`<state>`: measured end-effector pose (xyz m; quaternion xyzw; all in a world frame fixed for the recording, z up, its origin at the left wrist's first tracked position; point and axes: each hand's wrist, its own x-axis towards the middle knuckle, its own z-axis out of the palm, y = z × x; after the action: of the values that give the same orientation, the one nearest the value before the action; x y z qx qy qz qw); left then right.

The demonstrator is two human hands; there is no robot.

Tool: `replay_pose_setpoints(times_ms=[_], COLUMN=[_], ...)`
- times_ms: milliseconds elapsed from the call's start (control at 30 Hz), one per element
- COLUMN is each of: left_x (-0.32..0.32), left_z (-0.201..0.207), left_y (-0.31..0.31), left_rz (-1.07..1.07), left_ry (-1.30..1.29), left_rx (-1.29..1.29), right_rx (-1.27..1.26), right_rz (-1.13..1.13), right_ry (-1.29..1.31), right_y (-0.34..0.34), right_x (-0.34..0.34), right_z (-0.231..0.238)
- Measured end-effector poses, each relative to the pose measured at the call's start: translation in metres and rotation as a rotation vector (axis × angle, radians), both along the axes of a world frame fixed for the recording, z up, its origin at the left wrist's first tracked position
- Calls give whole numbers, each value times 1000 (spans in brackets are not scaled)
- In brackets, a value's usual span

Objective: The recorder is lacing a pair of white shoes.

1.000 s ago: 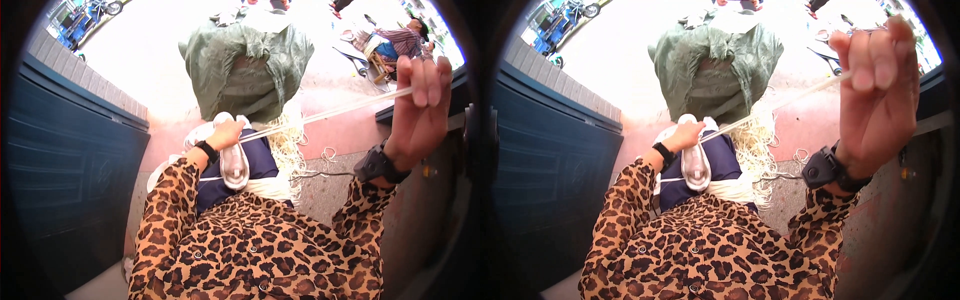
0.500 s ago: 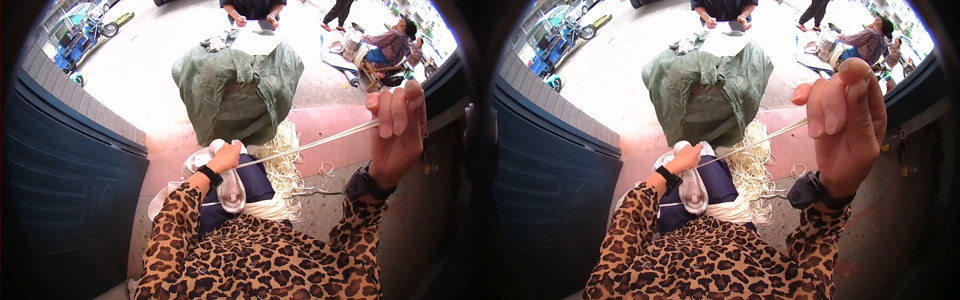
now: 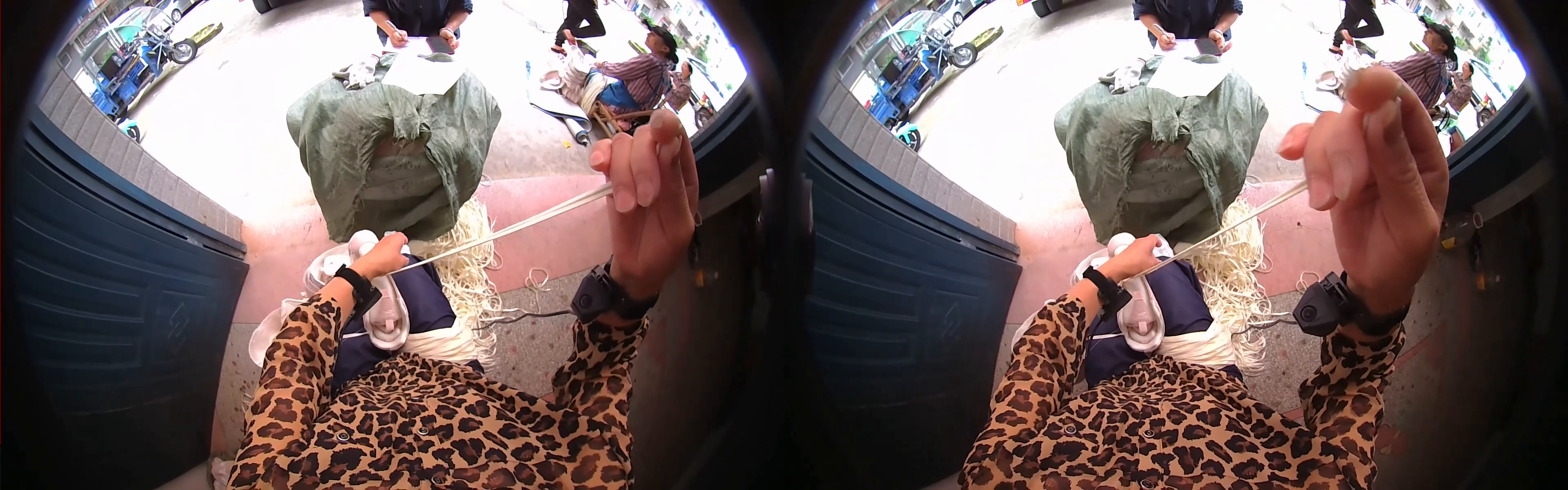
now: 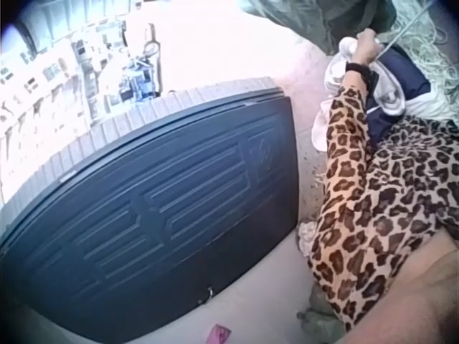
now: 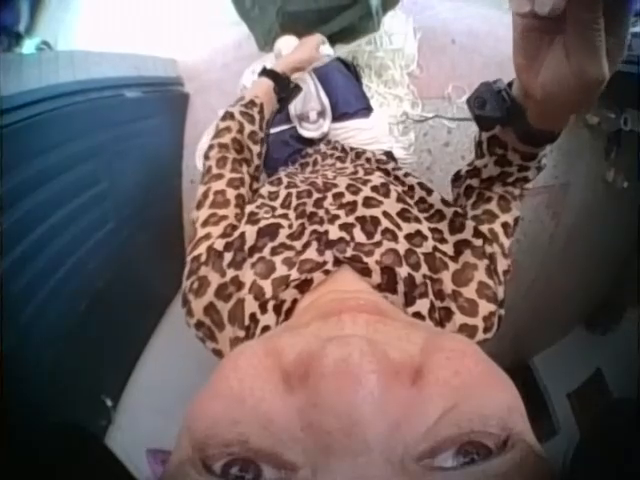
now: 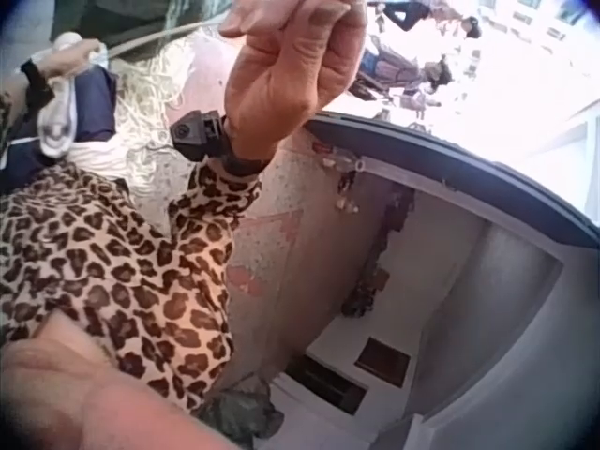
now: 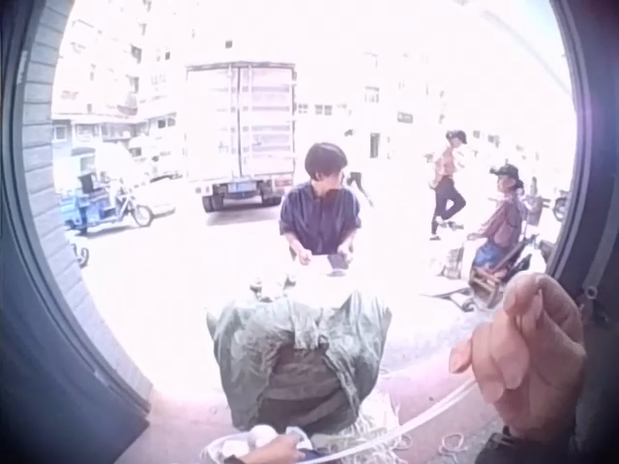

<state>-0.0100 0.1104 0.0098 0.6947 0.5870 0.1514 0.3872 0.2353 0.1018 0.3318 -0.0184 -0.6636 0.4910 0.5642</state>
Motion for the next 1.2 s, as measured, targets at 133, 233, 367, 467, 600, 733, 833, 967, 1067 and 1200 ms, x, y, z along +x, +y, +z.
replay_pose_setpoints(times_ms=[133, 233, 367, 467, 600, 733, 833, 967, 1067, 1200], left_x=[-1, -3, -32, -28, -69, -83, -72, -60, -57, -54], left_z=[-9, -5, -58, -12, -9, 0, 5, 0, -7, -15], left_y=[-1, 2, 16, 11, -24, -55, -67, -69, -68, -65], left_rz=[-6, -53, 119, 391, 377, 267, 241, 322, 346, 361], left_ry=[-27, 83, -318, -480, -22, 107, 102, 74, 88, 156], left_rx=[8, -66, 13, 22, 177, 54, 40, -10, 13, 87], right_rx=[1, -33, -193, -304, -330, -350, -360, -374, -384, -388], right_rz=[92, 84, 111, 140, 166, 150, 124, 100, 81, 59], right_ry=[-61, -40, -49, -64, -66, -69, -69, -71, -75, -74], right_y=[7, 26, 28, 31, 41, 39, 39, 40, 43, 46], right_x=[-12, -13, -23, -29, -36, -30, -25, -21, -19, -17], right_z=[7, 38, 11, -21, -30, -31, -30, -30, -28, -25])
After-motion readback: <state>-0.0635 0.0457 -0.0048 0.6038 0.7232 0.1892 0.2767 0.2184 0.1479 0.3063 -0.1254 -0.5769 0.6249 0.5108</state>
